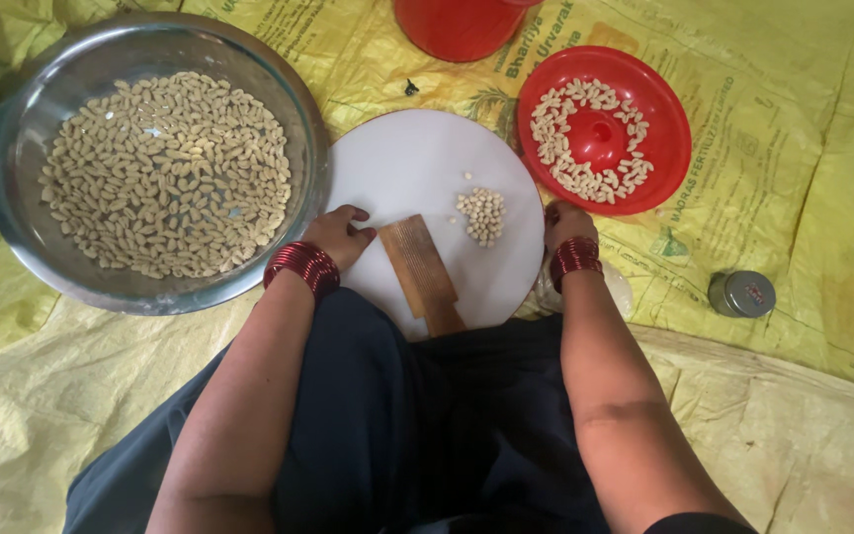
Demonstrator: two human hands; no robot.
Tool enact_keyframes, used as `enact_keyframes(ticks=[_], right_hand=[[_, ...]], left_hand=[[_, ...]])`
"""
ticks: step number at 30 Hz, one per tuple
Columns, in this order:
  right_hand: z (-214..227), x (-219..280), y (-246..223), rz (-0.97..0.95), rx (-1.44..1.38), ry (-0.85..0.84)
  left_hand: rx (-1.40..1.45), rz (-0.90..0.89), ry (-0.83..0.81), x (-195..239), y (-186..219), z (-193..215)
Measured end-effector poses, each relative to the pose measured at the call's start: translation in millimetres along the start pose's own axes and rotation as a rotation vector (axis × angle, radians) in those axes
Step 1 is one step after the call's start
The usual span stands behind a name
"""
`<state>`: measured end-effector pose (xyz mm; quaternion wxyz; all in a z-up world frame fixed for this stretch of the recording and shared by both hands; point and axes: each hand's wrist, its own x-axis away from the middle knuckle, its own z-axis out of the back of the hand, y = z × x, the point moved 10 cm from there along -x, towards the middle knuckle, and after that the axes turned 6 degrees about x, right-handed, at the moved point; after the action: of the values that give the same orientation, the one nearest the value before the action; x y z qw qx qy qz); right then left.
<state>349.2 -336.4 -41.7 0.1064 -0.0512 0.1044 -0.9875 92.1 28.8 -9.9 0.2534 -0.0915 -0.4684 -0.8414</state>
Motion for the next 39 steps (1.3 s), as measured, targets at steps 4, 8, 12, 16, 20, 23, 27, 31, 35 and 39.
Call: enact_keyframes(ticks=[4,8,12,16,20,23,27,31,35,39], right_hand=[[7.4,3.1,-6.6,0.051,-0.03,0.037],[-3.7,-4.6,-5.7,0.127,0.004,0.043],[-20.4,-19.3,16.5,0.087,0.005,-0.009],[-13.9,-22.7,6.6,0.174,0.063,0.046],[6.6,-0.1,0.9,0.152,0.104,0.191],[27.1,15.9,-10.6,0.175,0.051,0.327],[41.7,26.1,-10.6,0.157,-0.097,0.421],[34.6,24.7,5.9,0.065,-0.595,0.376],[-17.3,14.0,17.3,-0.313,-1.508,-0.021],[-28.8,8.9,5.7,-0.579,-1.862,-0.231]], left_hand=[[0.029,-0.005,0.002,0.1,0.9,1.4],[0.033,-0.055,0.004,-5.7,-6.5,-5.1],[0.07,-0.042,-0.003,-21.1,-21.2,-19.5],[-0.028,-0.061,0.004,-36.8,-17.4,-34.6],[-0.027,-0.085,-0.026,-45.3,-11.3,-43.9],[-0.01,-0.083,-0.072,-48.5,-12.1,-48.5],[-0.027,-0.116,-0.083,-56.4,-10.2,-55.3],[-0.038,-0.135,-0.102,-60.0,9.1,-63.1],[0.038,-0.103,0.181,-40.0,26.7,-21.6],[-0.094,0.256,0.482,-2.3,2.7,44.8]])
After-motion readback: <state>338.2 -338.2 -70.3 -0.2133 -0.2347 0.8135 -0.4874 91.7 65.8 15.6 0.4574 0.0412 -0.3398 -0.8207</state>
